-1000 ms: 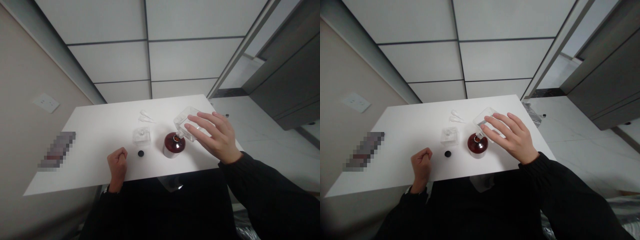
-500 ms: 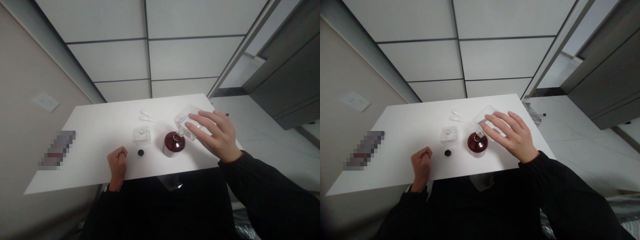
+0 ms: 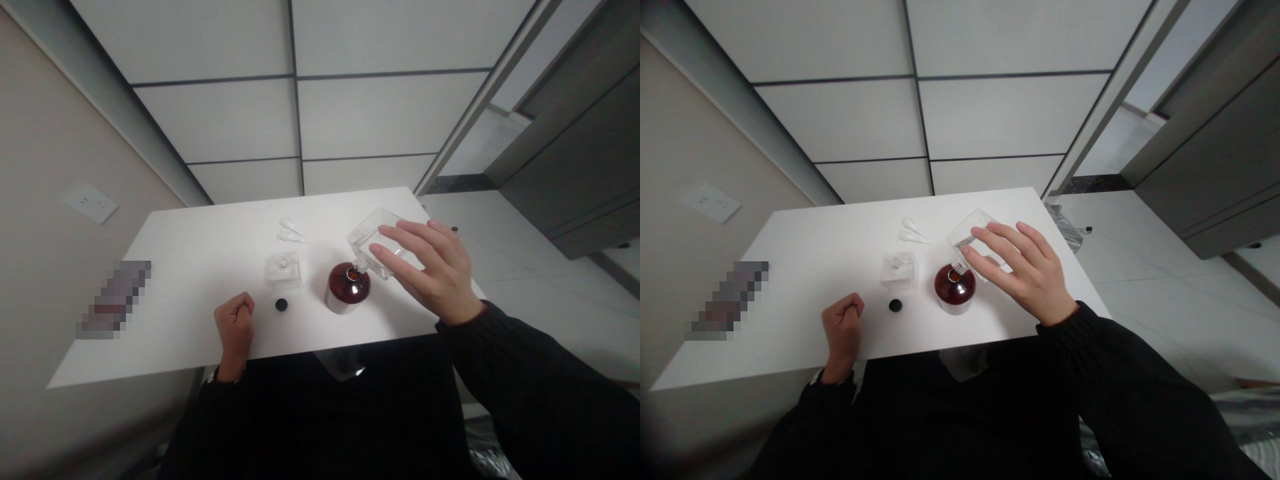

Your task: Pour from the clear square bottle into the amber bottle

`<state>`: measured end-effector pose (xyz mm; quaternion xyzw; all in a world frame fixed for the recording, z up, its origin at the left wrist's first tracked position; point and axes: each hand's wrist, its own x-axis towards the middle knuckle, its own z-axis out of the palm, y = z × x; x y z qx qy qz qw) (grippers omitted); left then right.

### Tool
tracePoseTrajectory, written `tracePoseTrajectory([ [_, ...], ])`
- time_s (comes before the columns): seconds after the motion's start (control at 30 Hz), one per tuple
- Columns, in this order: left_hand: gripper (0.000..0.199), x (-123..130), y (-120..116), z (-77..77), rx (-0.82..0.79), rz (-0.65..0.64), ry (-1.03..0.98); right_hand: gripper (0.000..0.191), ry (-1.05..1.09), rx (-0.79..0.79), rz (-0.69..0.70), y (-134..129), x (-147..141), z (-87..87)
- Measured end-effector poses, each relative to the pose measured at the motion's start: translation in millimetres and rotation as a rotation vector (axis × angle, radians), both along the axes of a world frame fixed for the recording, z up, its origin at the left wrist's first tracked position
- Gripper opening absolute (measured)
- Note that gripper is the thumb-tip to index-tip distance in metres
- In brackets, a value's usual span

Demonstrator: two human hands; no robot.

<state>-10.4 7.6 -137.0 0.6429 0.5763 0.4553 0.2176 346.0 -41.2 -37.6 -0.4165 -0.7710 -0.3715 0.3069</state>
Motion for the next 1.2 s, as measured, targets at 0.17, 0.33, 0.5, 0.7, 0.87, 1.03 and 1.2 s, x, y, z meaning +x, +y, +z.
tracePoseTrajectory([
  [0.17,0.020,1.1,0.3,1.8,0.003,-0.004,-0.001,0.049,0.001,0.015,0.020,0.5,-0.8,1.7],
  [0.33,0.019,1.7,0.4,2.9,0.003,-0.005,-0.008,0.051,0.010,0.028,0.027,1.2,-1.4,1.1],
  [0.5,0.019,1.9,-0.2,3.1,0.000,0.004,-0.009,0.050,0.013,0.041,0.003,1.5,-1.3,1.2],
  [0.7,0.019,2.3,-0.5,3.7,-0.007,0.001,-0.012,0.061,0.007,0.025,-0.030,0.8,1.3,-0.5],
  [0.87,0.019,1.0,0.2,1.5,-0.006,0.002,-0.012,0.057,0.015,0.046,-0.017,1.6,0.7,1.0],
  [1.03,0.020,0.1,0.9,-0.1,-0.006,-0.002,-0.005,0.053,0.009,0.059,0.009,2.4,0.2,4.1],
  [1.2,0.019,-0.3,1.2,0.5,-0.009,-0.007,0.001,0.056,0.031,0.050,0.023,2.4,1.7,4.4],
])
